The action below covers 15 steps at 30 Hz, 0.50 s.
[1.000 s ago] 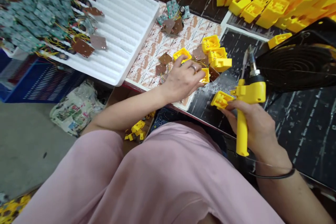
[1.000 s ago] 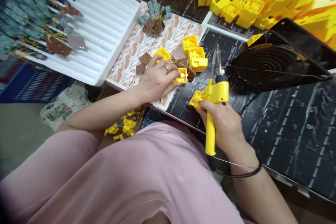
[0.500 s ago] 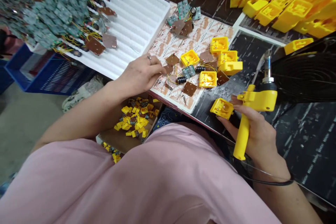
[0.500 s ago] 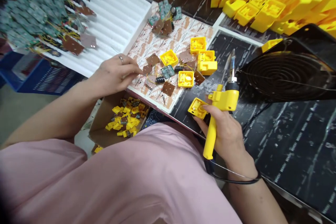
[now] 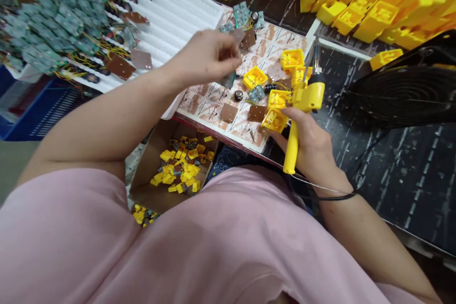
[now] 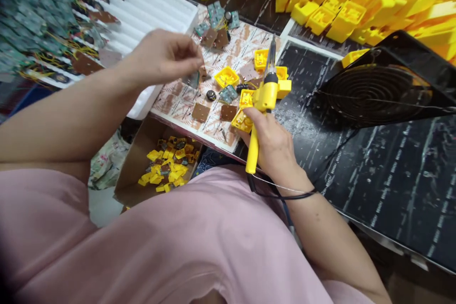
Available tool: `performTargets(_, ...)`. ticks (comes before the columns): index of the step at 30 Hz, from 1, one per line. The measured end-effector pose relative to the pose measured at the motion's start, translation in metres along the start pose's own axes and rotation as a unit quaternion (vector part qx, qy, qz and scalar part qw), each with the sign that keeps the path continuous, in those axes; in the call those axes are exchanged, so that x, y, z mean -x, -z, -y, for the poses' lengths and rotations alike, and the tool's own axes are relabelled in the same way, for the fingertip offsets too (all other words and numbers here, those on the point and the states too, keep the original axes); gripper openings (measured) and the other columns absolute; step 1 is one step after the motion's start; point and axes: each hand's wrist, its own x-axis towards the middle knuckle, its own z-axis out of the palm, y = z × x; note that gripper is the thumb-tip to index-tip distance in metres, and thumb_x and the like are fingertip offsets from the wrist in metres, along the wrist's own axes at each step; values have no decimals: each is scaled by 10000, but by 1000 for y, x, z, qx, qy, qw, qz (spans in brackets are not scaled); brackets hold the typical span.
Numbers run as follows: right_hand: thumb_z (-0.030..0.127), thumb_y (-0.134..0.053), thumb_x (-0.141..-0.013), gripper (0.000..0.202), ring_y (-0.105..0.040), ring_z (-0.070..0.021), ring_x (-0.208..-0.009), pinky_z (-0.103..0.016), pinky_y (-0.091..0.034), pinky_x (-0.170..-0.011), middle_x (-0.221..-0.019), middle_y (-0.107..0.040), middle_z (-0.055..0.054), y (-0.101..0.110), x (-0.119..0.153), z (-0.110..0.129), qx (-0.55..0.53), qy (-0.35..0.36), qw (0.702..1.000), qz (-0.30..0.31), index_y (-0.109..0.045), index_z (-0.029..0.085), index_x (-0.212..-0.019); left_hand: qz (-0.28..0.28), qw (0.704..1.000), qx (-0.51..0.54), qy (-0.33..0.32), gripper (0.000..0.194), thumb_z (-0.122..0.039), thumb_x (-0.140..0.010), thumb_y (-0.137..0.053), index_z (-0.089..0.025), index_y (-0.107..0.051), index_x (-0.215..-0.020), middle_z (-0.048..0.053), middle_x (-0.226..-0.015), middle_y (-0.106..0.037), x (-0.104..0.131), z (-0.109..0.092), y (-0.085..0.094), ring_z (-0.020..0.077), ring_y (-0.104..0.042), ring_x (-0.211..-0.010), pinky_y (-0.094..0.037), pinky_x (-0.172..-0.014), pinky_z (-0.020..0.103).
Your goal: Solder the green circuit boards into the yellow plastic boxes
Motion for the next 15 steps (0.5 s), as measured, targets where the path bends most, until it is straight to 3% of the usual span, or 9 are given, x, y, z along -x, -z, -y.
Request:
performTargets(2, 370, -672, -925, 449, -713, -214, -775, -293, -529, -607, -1070, -718, -63, -1, -4, 0, 0, -12, 1000, 1, -512, 248, -1326, -57, 995, 78, 18, 426, -580, -930, -603, -167, -644, -839, -10, -718, -582, -5, -11, 9, 61, -419, -655, -408, -635, 292)
performTargets(5, 374, -690, -917, 477, -723, -214, -827, -294, -553, -649, -1130, -715, -71, 3, 1, 1, -34, -12, 999, -9, -496, 257, -1336, -64, 991, 120, -16, 447, -591, -873, -661, -157, -671, -982, -34, -664, -528, 6, -16, 7, 48, -379, -599, -360, -597, 285)
performTargets(7, 364, -711, -906, 483, -723, -204, -827, -291, -562, -673, -1109, -720, -63, 8, 10, 0, -48, 4, 999, 1, -504, 263, -1329, -41, 992, 116, -39, 388, -507, -888, -639, -162, -673, -1064, -26, -662, -588, 22, -15, -4, 74, -460, -580, -391, -593, 289)
performTargets(10, 344, -718, -901, 461, -697, -182, -728, -293, -550, -643, -1016, -728, -40, 14, 23, -5, -41, 20, 999, 18, -531, 264, -1315, 34, 993, 86, -67, 236, -352, -916, -569, -172, -718, -956, -7, -725, -701, 49, -17, -27, 108, -604, -637, -444, -628, 265)
performTargets(12, 341, -726, -898, 474, -702, -187, -741, -304, -557, -660, -1025, -732, -42, 16, 28, -8, -37, 13, 999, 18, -528, 263, -1322, 77, 992, 65, -82, 258, -310, -943, -528, -179, -750, -934, 0, -782, -745, 60, -22, -42, 120, -663, -696, -461, -654, 245)
performTargets(15, 405, -785, -850, 566, -736, -233, -901, -353, -586, -787, -1086, -742, -73, 21, 28, -9, -47, 23, 999, 3, -521, 245, -1325, 51, 992, 15, -116, 297, -312, -981, -511, -191, -780, -1015, 45, -929, -773, 65, -28, -57, 165, -705, -830, -499, -733, 273)
